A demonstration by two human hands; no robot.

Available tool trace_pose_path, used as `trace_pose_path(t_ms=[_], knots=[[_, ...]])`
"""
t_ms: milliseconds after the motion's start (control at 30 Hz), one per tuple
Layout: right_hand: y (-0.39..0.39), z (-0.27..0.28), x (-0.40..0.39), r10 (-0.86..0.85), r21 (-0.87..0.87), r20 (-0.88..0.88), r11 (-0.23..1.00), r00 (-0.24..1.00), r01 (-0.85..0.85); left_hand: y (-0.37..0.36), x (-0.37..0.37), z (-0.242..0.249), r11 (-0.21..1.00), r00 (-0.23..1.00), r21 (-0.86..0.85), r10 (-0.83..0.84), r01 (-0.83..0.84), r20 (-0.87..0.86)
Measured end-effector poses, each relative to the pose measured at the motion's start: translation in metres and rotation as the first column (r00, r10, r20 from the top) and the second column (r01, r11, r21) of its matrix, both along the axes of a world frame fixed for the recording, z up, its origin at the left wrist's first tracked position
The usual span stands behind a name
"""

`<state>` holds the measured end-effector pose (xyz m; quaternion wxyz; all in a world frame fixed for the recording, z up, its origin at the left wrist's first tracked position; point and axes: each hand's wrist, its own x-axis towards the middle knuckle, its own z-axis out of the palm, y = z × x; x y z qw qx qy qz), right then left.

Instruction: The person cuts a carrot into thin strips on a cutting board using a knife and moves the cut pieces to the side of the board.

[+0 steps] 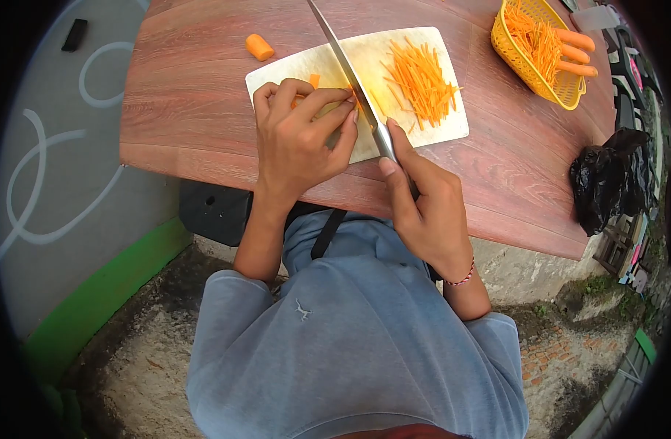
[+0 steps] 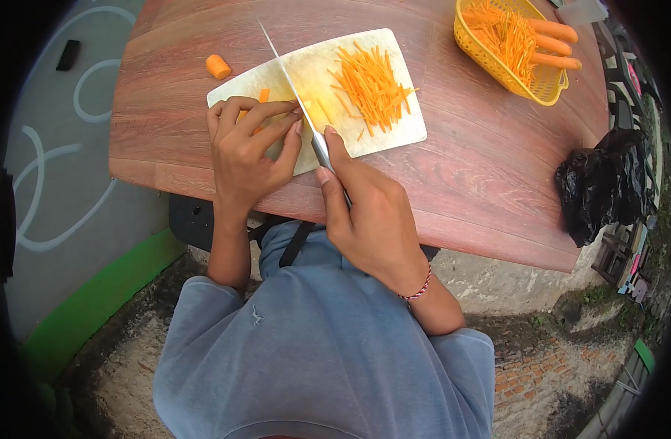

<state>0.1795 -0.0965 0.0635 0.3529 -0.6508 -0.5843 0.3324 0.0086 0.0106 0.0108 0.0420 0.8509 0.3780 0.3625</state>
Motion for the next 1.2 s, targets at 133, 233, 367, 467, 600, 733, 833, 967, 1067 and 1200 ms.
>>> trace_pose_path(t_ms=[133, 233, 367, 467, 600, 733, 833, 967, 1067, 1200], knots=[[0.000, 0.006, 0.001, 0.013, -0.029, 0.018, 0.999, 1.000, -0.013, 0.000, -0.001, -0.001, 1.000, 1.000, 0.002, 0.003, -0.003, 0.002], [-0.009, 0.004, 0.003, -0.006, -0.064, -0.054, 0.998, 0.999, 0.002, 0.002, -0.001, -0.007, 1.000, 1.000, 0.021, -0.005, 0.005, 0.027], [-0.021, -0.004, -0.004, -0.043, -0.086, -0.126, 0.996, 0.991, 0.032, -0.001, 0.000, -0.001, 1.000, 1.000, 0.001, 0.001, -0.001, 0.003], [-0.023, -0.008, -0.007, -0.072, -0.103, -0.134, 0.993, 0.988, 0.059, 0.001, 0.000, -0.003, 1.000, 1.000, 0.001, 0.005, -0.005, 0.001], [-0.020, -0.013, -0.001, -0.116, -0.092, -0.144, 0.990, 0.983, 0.103, 0.002, -0.001, -0.008, 1.000, 0.999, 0.026, -0.008, 0.007, 0.035], [-0.015, -0.010, 0.004, -0.161, -0.101, -0.127, 0.984, 0.979, 0.149, 0.002, -0.001, -0.010, 1.000, 0.999, 0.027, -0.010, 0.008, 0.041], [-0.013, -0.009, 0.003, -0.117, -0.042, -0.128, 0.993, 0.985, 0.113, 0.002, -0.001, -0.008, 1.000, 0.999, 0.019, -0.006, 0.005, 0.032], [-0.012, -0.006, 0.000, -0.064, -0.044, -0.104, 0.997, 0.993, 0.060, 0.002, -0.001, -0.008, 1.000, 1.000, 0.016, -0.007, 0.007, 0.027], [-0.011, -0.008, -0.001, -0.030, -0.015, -0.070, 0.999, 0.997, 0.029, 0.002, -0.001, -0.009, 1.000, 1.000, 0.019, -0.010, 0.009, 0.030], [-0.010, -0.006, 0.000, -0.001, 0.020, -0.013, 1.000, 1.000, 0.002, 0.001, -0.001, -0.005, 1.000, 1.000, 0.011, -0.009, 0.008, 0.020]])
